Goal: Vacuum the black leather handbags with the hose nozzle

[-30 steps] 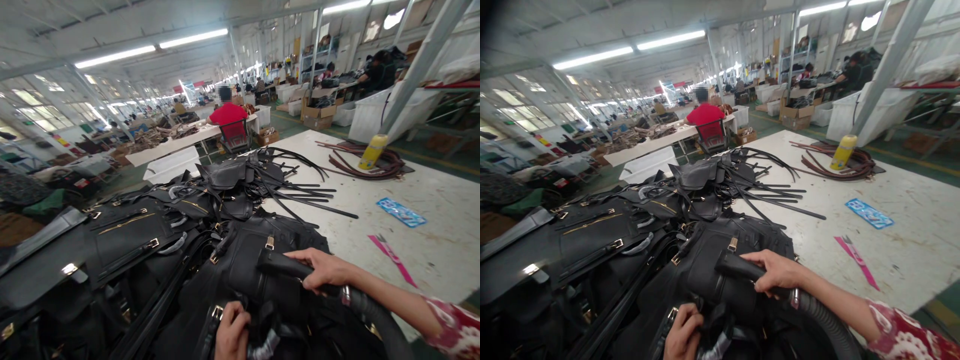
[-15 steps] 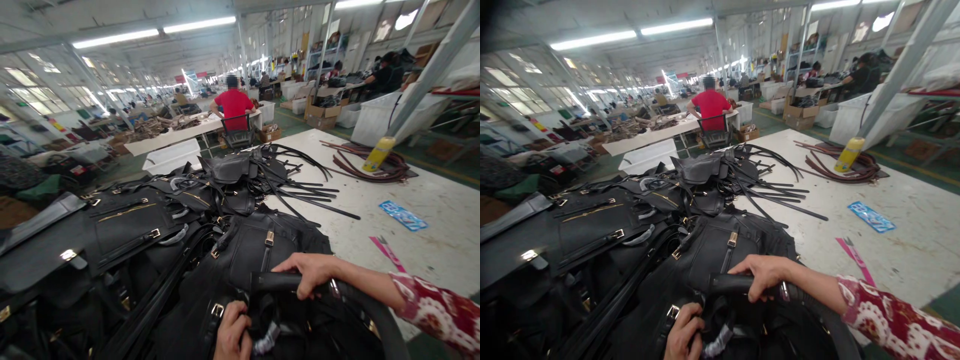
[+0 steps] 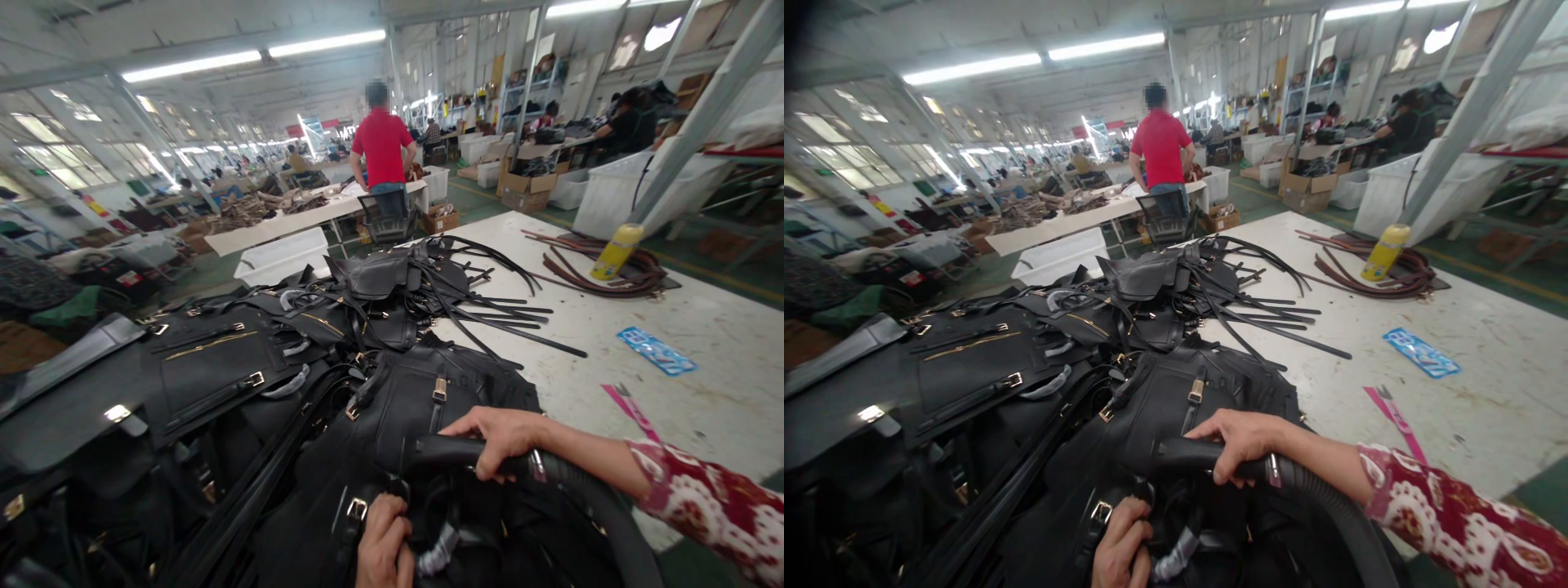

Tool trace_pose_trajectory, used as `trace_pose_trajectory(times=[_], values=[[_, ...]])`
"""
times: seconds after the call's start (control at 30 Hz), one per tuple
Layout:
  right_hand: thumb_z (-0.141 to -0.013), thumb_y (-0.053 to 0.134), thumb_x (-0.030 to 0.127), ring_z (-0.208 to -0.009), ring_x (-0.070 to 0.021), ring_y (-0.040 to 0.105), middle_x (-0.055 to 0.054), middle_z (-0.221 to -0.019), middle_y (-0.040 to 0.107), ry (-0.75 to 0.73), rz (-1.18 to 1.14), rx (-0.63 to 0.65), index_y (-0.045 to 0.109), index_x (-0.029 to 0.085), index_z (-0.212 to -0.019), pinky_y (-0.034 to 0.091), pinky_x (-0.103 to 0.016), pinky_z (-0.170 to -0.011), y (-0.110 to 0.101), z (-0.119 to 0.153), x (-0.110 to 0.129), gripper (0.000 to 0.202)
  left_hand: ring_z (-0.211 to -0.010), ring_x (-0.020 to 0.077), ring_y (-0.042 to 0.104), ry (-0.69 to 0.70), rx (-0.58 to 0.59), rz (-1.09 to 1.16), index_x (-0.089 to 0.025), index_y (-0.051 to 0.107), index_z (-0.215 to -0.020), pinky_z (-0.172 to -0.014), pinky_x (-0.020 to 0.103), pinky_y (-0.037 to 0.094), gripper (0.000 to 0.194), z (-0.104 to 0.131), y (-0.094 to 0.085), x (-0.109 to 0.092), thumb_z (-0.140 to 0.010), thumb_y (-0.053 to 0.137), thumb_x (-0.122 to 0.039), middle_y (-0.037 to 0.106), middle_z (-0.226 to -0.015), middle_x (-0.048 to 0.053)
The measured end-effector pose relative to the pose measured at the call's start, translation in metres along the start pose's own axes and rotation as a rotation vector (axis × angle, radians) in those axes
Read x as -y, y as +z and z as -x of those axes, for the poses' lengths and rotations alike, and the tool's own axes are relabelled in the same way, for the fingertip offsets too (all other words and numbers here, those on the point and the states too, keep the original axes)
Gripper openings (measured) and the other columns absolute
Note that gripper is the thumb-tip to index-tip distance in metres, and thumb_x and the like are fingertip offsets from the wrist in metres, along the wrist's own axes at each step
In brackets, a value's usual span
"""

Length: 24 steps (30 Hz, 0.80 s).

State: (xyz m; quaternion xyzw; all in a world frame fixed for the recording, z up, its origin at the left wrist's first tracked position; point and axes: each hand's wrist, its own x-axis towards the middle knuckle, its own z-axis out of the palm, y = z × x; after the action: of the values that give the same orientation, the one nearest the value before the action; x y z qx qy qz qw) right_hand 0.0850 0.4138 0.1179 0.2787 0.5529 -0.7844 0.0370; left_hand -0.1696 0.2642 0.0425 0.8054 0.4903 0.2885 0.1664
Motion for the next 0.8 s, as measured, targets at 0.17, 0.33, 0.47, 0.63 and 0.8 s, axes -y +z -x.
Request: trace_pose_trajectory(times=[0.17, 0.33, 0.47, 0.63, 0.8], values=[[-0.06, 0.07, 0.016, -0.044, -0.0074, 0.056, 0.005, -0.069, 0.061, 0.011, -0.004, 0.06, 0.05, 0.023, -0.121, 0.046, -0.013, -0.037, 0.004, -0.011, 0.007, 0.065, -0.097, 0.0195, 0.054, 0.033, 0.049, -0.02, -0.019, 0.054, -0.077, -0.088, 0.037, 0.046, 0.025, 0.001, 0.003, -0.003, -0.071, 0.036, -0.002, 0.057, -0.093, 0.008], [-0.058, 0.071, 0.016, -0.042, -0.0078, 0.054, 0.006, -0.065, 0.059, -0.036, 0.021, 0.058, 0.052, 0.023, -0.118, 0.046, -0.014, -0.036, 0.029, -0.044, 0.019, 0.064, -0.098, 0.0188, 0.055, -0.024, 0.086, -0.011, -0.019, 0.055, -0.079, -0.084, 0.033, 0.049, 0.026, 0.003, 0.006, -0.007, -0.074, 0.035, -0.004, 0.058, -0.096, 0.009], [-0.064, 0.064, 0.017, -0.045, -0.0053, 0.053, 0.006, -0.074, 0.058, -0.119, 0.03, -0.101, 0.045, 0.026, -0.123, 0.043, -0.013, -0.038, 0.034, -0.041, 0.029, 0.063, -0.099, 0.0181, 0.054, -0.027, 0.077, 0.007, -0.018, 0.056, -0.082, -0.086, 0.032, 0.048, 0.025, 0.006, 0.007, -0.006, -0.076, 0.036, -0.005, 0.057, -0.099, 0.01], [-0.061, 0.063, 0.015, -0.036, -0.0064, 0.049, 0.006, -0.062, 0.058, -0.033, 0.093, -0.158, 0.05, 0.021, -0.117, 0.04, -0.014, -0.034, 0.036, -0.039, 0.026, 0.058, -0.092, 0.0183, 0.056, -0.087, -0.068, 0.082, -0.019, 0.055, -0.073, -0.081, 0.035, 0.049, 0.027, 0.004, 0.02, -0.009, -0.074, 0.033, -0.005, 0.059, -0.092, 0.009], [-0.055, 0.069, 0.017, -0.036, -0.0093, 0.05, 0.006, -0.058, 0.056, -0.058, 0.15, -0.302, 0.052, 0.02, -0.116, 0.04, -0.017, -0.032, 0.052, -0.082, 0.034, 0.064, -0.092, 0.0187, 0.057, -0.11, -0.056, 0.056, -0.019, 0.058, -0.072, -0.079, 0.034, 0.05, 0.03, -0.002, 0.023, -0.014, -0.072, 0.032, -0.003, 0.06, -0.093, 0.009]])
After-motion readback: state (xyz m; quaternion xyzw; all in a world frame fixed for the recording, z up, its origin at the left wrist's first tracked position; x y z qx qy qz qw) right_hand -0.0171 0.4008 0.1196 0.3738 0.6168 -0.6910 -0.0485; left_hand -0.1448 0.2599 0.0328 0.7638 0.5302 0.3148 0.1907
